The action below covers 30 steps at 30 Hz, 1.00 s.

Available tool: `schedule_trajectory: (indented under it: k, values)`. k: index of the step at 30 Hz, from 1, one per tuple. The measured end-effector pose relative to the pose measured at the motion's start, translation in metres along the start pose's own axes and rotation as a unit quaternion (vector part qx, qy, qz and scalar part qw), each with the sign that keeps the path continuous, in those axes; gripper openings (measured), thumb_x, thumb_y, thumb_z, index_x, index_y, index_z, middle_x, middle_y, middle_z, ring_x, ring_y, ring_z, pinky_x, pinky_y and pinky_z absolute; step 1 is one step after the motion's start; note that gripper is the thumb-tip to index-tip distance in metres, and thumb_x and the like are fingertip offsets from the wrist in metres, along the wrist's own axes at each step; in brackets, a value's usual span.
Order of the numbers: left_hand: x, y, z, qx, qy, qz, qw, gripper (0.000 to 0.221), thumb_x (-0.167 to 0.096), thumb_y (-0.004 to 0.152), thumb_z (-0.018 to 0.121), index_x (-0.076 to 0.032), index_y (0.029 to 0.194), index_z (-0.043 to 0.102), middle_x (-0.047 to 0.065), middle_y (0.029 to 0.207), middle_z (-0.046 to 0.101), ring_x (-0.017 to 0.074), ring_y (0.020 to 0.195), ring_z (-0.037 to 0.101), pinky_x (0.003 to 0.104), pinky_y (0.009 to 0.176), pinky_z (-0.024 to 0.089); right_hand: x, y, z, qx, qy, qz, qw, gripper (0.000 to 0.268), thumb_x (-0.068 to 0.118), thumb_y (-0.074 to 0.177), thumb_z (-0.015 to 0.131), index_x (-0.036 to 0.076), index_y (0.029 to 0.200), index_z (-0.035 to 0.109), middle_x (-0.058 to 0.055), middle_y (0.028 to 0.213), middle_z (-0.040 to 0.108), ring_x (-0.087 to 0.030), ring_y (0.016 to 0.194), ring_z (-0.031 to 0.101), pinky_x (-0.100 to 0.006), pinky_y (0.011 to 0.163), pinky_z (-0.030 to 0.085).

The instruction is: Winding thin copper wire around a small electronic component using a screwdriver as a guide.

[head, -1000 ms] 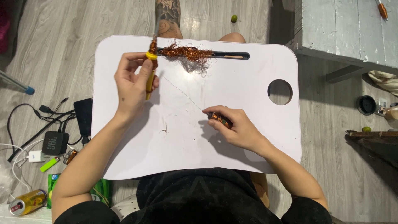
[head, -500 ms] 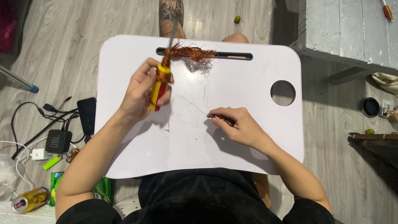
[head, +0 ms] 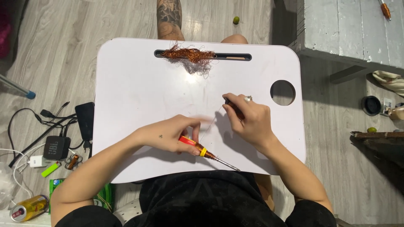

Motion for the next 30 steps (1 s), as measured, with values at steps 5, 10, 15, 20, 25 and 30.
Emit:
schedule_trajectory:
  k: [5,10,15,20,25,30]
  values:
    - [0.043,0.004,0.002,-0.059,0.115,0.075,0.989,0.030,-0.029,0.076,0.084,-0.012,0.099,0.075,0.008,0.091,0.070,0.0290,0.083,0.074,0.040,0.071,0.062,0.008,-0.001,-0.008,-0.091,-0.033,-0.103,0.990,0.017,0.025,0.095,0.066,0.013,0.105,0.074,0.005,0.061,0.060,-0.011,0.040,0.051,-0.021,0.043,0.044]
    - [0.051,0.001,-0.014,-0.244,0.255,0.116,0.928,0.024,-0.025,0.071,0.089,-0.020,0.091,0.076,0.002,0.087,0.067,0.0290,0.076,0.073,0.041,0.071,0.061,0.004,0.000,-0.015,-0.137,-0.047,-0.152,0.978,0.019,0.024,0.094,0.068,0.010,0.105,0.076,0.004,0.062,0.061,-0.012,0.040,0.050,-0.023,0.043,0.044]
    - [0.033,-0.009,-0.025,-0.468,0.215,0.168,0.841,0.023,-0.005,0.078,0.085,-0.015,0.097,0.078,0.003,0.097,0.061,0.0258,0.072,0.074,0.035,0.068,0.063,-0.015,-0.013,0.007,-0.105,-0.032,-0.167,0.980,0.019,0.028,0.094,0.067,0.012,0.102,0.075,0.003,0.060,0.061,-0.016,0.041,0.053,-0.025,0.044,0.046]
    - [0.014,-0.017,-0.024,-0.490,0.154,0.196,0.835,0.018,0.000,0.083,0.082,-0.011,0.096,0.078,0.007,0.098,0.055,0.0269,0.076,0.076,0.036,0.071,0.064,-0.006,-0.017,0.024,-0.049,0.045,-0.155,0.986,0.016,0.023,0.093,0.067,0.011,0.100,0.073,0.000,0.063,0.064,-0.022,0.047,0.060,-0.028,0.046,0.050]
    - [0.026,-0.017,-0.025,-0.464,0.116,0.210,0.853,0.013,-0.005,0.081,0.084,-0.012,0.091,0.080,0.009,0.099,0.056,0.0247,0.085,0.073,0.035,0.077,0.062,0.018,-0.010,0.014,0.014,0.128,-0.111,0.985,0.017,0.019,0.093,0.065,0.006,0.101,0.071,-0.004,0.063,0.067,-0.022,0.047,0.062,-0.027,0.045,0.049]
    - [0.039,-0.011,-0.017,-0.297,-0.079,0.252,0.918,0.014,0.005,0.082,0.075,-0.004,0.093,0.073,0.013,0.102,0.061,0.0207,0.060,0.075,0.032,0.056,0.062,0.013,-0.015,0.021,0.100,0.250,-0.006,0.963,0.019,0.016,0.091,0.067,0.007,0.107,0.072,-0.009,0.063,0.068,-0.026,0.050,0.063,-0.030,0.048,0.050]
Point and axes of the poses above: each hand's wrist, its own y-axis towards the middle knuckle, its own z-axis out of the palm, x = y × z, the point moved 2 cm from there along y, towards the middle knuckle
